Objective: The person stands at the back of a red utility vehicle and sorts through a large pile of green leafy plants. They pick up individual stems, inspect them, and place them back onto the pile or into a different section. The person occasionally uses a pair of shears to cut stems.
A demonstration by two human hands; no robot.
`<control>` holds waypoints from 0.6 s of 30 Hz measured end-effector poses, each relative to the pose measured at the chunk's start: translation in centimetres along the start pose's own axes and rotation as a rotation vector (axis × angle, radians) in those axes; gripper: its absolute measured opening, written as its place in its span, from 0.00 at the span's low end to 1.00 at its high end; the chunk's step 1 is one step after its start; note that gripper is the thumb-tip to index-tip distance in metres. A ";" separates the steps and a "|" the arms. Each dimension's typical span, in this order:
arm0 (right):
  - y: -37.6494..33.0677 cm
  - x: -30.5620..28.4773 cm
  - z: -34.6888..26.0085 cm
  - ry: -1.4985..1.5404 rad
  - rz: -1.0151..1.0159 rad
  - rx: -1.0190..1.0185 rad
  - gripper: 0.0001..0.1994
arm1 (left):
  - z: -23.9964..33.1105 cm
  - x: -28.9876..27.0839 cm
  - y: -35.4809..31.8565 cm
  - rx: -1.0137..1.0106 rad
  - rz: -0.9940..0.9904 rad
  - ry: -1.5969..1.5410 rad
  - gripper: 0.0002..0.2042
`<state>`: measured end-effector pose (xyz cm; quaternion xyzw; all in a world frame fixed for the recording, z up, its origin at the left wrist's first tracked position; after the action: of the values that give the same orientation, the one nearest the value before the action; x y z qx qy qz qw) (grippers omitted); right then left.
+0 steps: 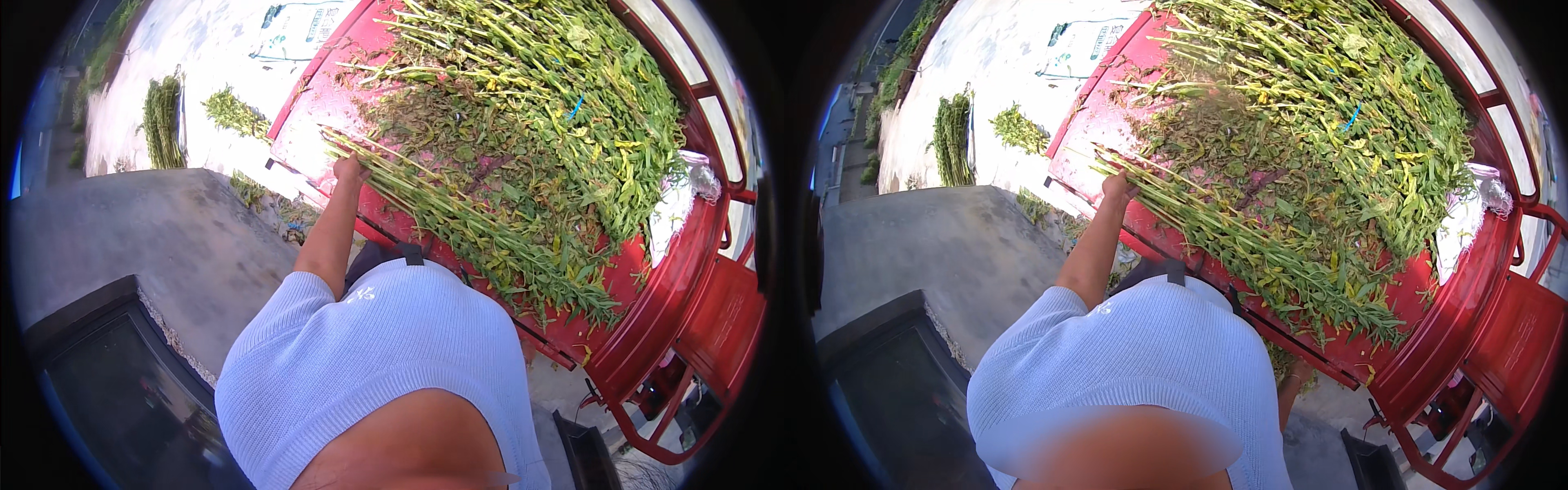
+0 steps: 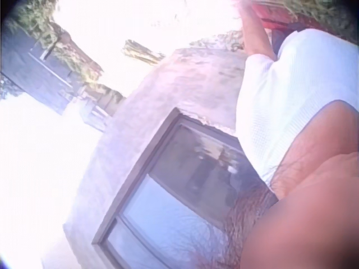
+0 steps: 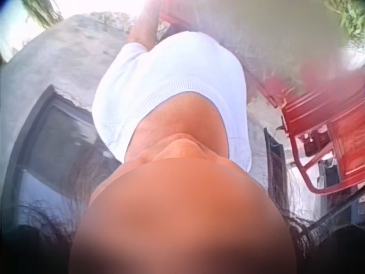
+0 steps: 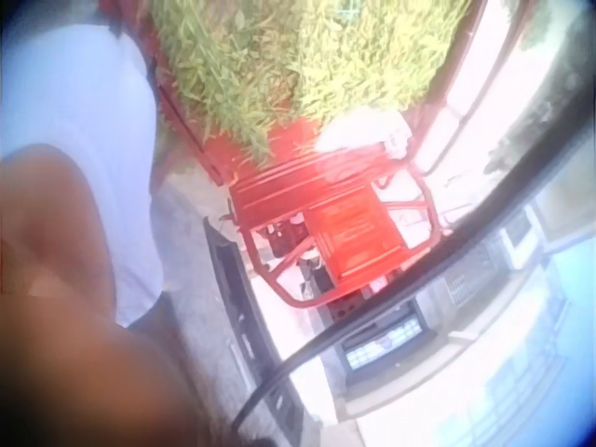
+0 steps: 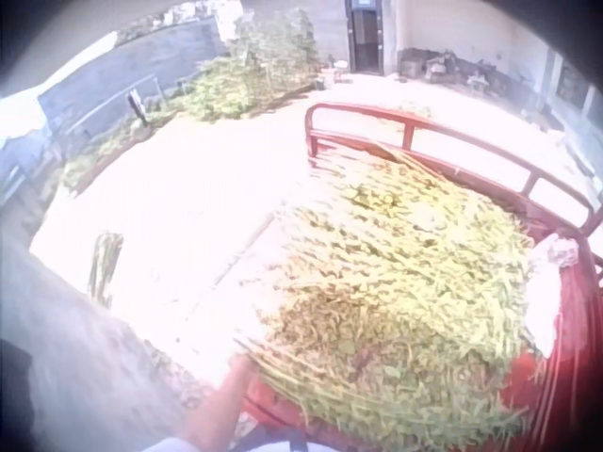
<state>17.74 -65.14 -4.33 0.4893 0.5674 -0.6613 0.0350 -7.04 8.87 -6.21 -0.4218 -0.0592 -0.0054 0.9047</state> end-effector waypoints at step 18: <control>-14.3 2.5 -63.5 -0.508 0.441 -1.321 0.29 | 6.2 3.3 -5.6 0.564 0.396 1.061 0.25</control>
<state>46.46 -9.01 11.99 0.3010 0.7101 -0.2525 0.5843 -4.69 10.14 2.41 -0.1101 0.4774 -0.0302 0.8712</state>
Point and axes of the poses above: each hand's wrist, its own y-axis towards the middle knuckle, its own x-axis out of the palm, z = x × y, the point moved 7 cm from there along y, towards the middle knuckle, and after that the axes turned 10 degrees about -z, right-handed, at the moved point
